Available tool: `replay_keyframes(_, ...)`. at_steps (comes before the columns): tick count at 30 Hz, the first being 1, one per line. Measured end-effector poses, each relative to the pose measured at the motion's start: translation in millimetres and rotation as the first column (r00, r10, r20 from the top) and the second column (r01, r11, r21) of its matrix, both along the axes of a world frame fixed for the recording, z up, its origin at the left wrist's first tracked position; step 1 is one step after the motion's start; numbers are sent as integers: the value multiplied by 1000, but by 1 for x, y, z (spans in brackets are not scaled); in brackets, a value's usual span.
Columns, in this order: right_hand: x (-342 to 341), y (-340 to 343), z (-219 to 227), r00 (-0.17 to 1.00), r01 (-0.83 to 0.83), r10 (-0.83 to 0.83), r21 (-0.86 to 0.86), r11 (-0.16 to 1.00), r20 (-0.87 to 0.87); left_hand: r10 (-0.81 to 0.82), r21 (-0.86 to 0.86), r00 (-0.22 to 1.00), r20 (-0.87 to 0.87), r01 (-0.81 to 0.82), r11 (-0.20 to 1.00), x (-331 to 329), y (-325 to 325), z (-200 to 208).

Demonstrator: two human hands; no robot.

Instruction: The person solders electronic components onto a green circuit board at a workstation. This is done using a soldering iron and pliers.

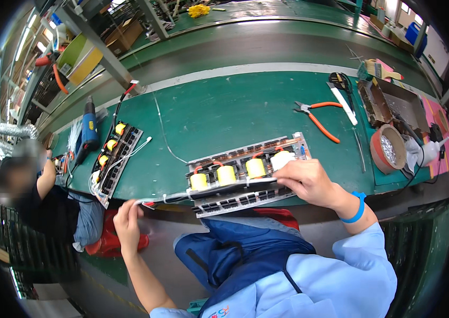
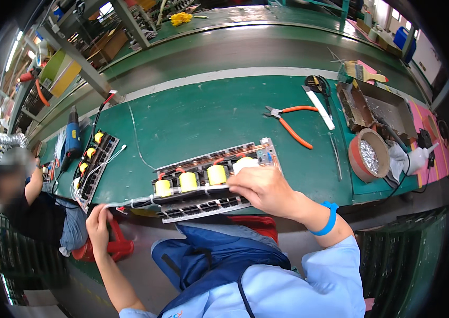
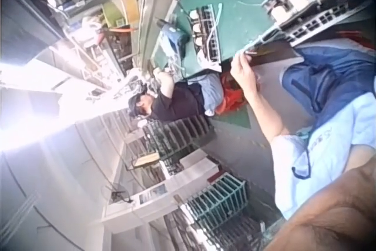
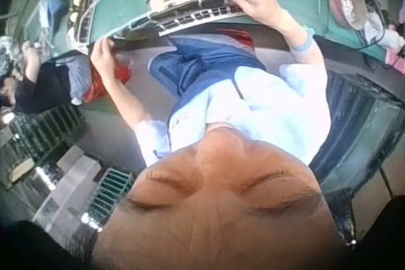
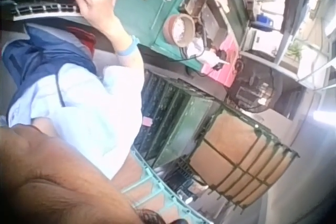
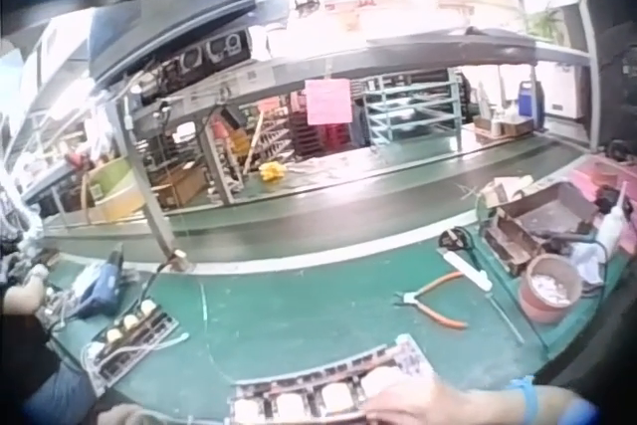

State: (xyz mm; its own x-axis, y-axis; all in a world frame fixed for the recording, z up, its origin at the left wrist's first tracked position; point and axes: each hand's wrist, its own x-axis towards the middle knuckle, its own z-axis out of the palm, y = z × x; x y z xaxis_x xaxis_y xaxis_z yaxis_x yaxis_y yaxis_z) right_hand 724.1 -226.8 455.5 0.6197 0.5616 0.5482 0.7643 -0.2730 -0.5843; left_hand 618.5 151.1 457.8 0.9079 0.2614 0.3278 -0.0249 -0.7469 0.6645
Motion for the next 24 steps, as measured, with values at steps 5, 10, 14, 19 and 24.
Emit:
replay_keyframes(5,18,24,-1,960,175,-113,-235,956,257,67,611,997,23,-67,789,22,-17,12)
replay_keyframes(10,16,28,-2,976,-37,96,-289,957,195,-294,454,956,-13,267,850,44,-75,30)
replay_keyframes(14,10,33,-4,979,-92,128,-215,972,159,-440,305,872,-212,487,818,61,-90,17)
replay_keyframes(19,10,15,-7,974,98,-44,-241,966,222,-443,283,843,-307,525,803,66,-77,-12)
replay_keyframes(24,11,-10,-11,994,107,-100,-177,978,48,-445,181,842,-305,510,841,75,-79,-7)
